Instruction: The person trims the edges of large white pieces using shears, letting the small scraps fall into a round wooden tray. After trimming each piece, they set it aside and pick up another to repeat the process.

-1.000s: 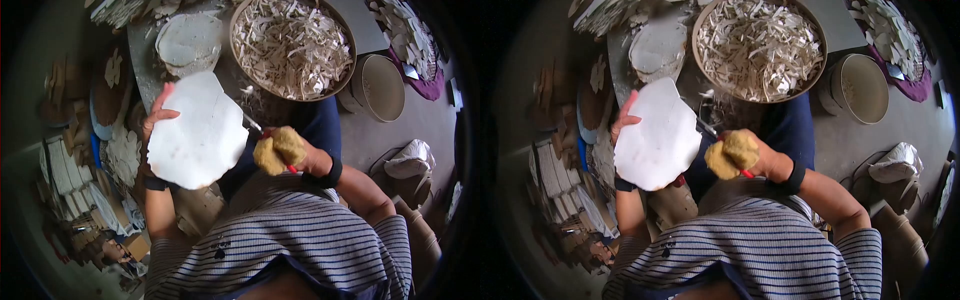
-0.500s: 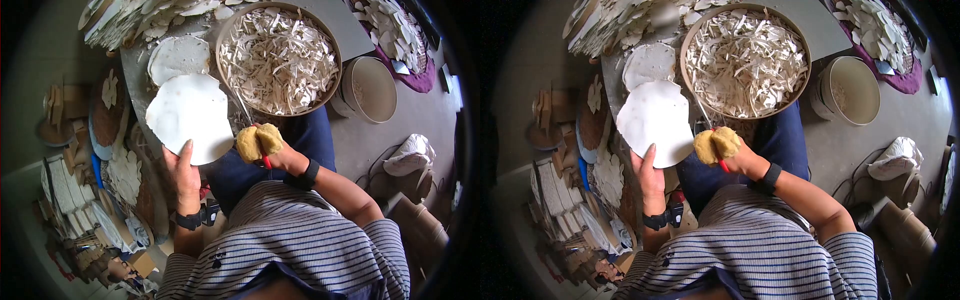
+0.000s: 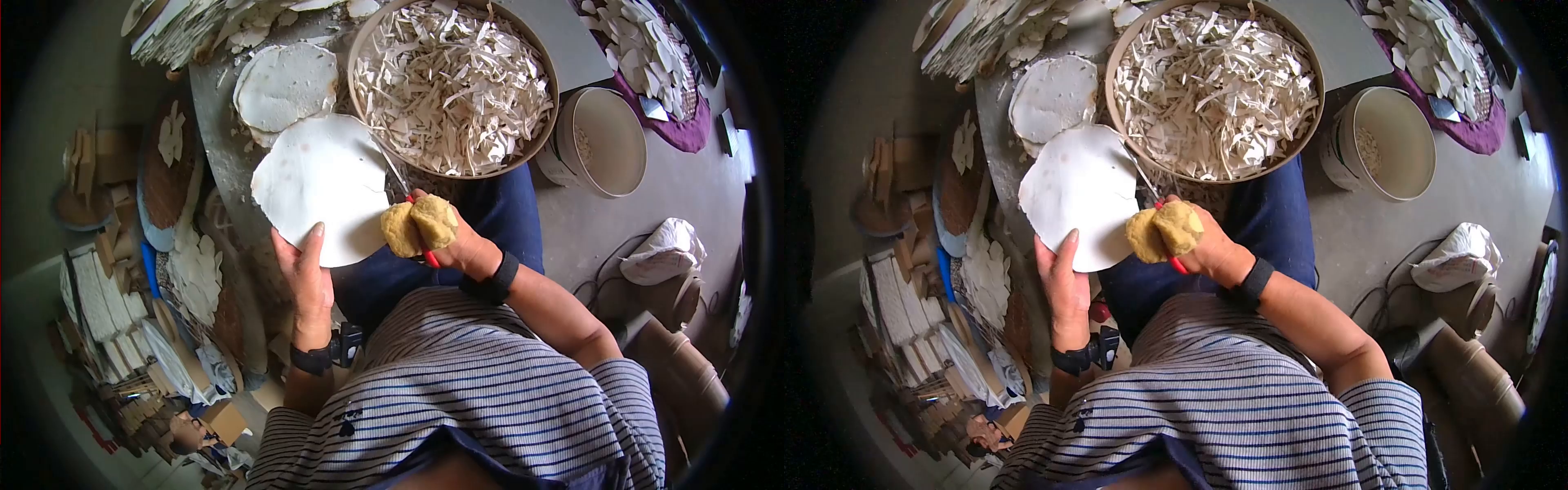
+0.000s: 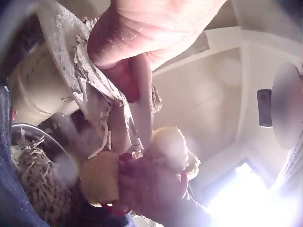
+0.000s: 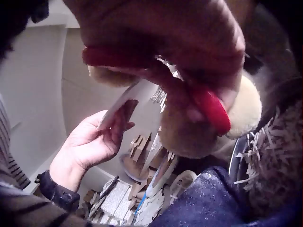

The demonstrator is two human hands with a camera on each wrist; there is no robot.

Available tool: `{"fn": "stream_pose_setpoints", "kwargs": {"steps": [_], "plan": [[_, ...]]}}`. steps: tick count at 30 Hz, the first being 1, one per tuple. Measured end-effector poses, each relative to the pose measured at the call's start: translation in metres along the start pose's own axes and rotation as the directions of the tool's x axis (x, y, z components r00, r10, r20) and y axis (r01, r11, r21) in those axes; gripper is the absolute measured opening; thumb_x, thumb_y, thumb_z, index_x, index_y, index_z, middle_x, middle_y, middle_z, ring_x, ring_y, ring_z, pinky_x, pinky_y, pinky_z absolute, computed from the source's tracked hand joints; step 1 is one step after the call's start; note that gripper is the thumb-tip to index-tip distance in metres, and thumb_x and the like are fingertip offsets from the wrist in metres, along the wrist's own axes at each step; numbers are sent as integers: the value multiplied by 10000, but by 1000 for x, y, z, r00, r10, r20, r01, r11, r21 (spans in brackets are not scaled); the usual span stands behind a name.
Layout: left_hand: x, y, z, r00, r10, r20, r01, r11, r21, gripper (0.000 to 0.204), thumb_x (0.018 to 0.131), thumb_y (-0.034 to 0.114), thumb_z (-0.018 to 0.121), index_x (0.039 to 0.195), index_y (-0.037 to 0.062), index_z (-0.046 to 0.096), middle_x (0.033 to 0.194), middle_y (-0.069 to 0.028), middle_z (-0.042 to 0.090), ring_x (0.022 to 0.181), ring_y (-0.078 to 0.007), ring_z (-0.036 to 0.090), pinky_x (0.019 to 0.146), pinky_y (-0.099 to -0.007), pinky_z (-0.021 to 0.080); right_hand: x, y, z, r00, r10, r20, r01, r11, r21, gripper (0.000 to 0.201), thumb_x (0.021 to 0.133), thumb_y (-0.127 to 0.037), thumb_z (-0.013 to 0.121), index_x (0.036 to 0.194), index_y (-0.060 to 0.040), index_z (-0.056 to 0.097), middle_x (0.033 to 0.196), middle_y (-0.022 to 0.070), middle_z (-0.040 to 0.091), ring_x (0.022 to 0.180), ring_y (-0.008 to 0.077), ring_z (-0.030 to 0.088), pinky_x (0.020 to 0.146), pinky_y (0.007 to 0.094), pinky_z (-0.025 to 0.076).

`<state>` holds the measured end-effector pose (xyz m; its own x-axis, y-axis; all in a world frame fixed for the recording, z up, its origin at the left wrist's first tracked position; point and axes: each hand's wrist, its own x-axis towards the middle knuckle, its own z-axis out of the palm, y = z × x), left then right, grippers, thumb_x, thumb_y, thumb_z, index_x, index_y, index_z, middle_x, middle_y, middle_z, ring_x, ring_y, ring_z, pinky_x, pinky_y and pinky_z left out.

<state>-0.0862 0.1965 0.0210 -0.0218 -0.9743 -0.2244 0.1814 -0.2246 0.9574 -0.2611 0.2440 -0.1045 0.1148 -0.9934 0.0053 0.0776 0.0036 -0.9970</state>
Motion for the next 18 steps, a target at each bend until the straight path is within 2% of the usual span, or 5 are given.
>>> {"fn": "stream_pose_setpoints", "kwargs": {"steps": [5, 9, 11, 14, 18], "plan": [[3, -5, -5, 999, 2, -48, 1, 998, 63, 641, 764, -46, 572, 1313, 21, 247, 1266, -139, 382, 1131, -217, 412, 955, -347, 346, -4, 27, 7, 986, 166, 19, -159, 898, 410, 146, 819, -164, 500, 897, -47, 540, 805, 96, 583, 771, 290, 556, 745, 347, 461], [6, -2, -9, 999, 4, -39, 0, 996, 90, 662, 755, -45, 583, 1317, 20, 238, 1259, -142, 388, 1126, -220, 417, 954, -344, 347, -5, -11, -1, 913, 360, 190, -315, 331, 889, 135, 842, -158, 492, 906, -49, 541, 858, 95, 599, 811, 260, 561, 747, 351, 468], [6, 1, -8, 1000, -10, -14, 12, 995, 97, 670, 752, -35, 589, 1319, 20, 236, 1256, -141, 392, 1126, -221, 418, 957, -343, 345, -6, 39, 11, 986, 166, -23, -137, 876, 463, 140, 869, -154, 458, 915, -53, 544, 862, 101, 595, 835, 252, 554, 749, 350, 469], [3, 4, -6, 999, -35, 23, 32, 994, 106, 680, 747, -21, 598, 1321, 20, 235, 1255, -139, 396, 1127, -220, 420, 960, -341, 343, -1, -13, -10, 996, -57, 63, 79, 896, -436, 178, 904, -160, 402, 909, -61, 549, 874, 100, 592, 865, 232, 544, 765, 338, 462], [2, 6, -4, 997, -82, 15, 80, 994, 76, 685, 741, -19, 601, 1321, 24, 239, 1256, -140, 399, 1123, -221, 426, 956, -340, 350, 0, 12, 0, 995, 34, 89, -52, 977, 207, 228, 923, -189, 362, 881, -70, 552, 864, 82, 596, 844, 216, 547, 774, 318, 452]]}}
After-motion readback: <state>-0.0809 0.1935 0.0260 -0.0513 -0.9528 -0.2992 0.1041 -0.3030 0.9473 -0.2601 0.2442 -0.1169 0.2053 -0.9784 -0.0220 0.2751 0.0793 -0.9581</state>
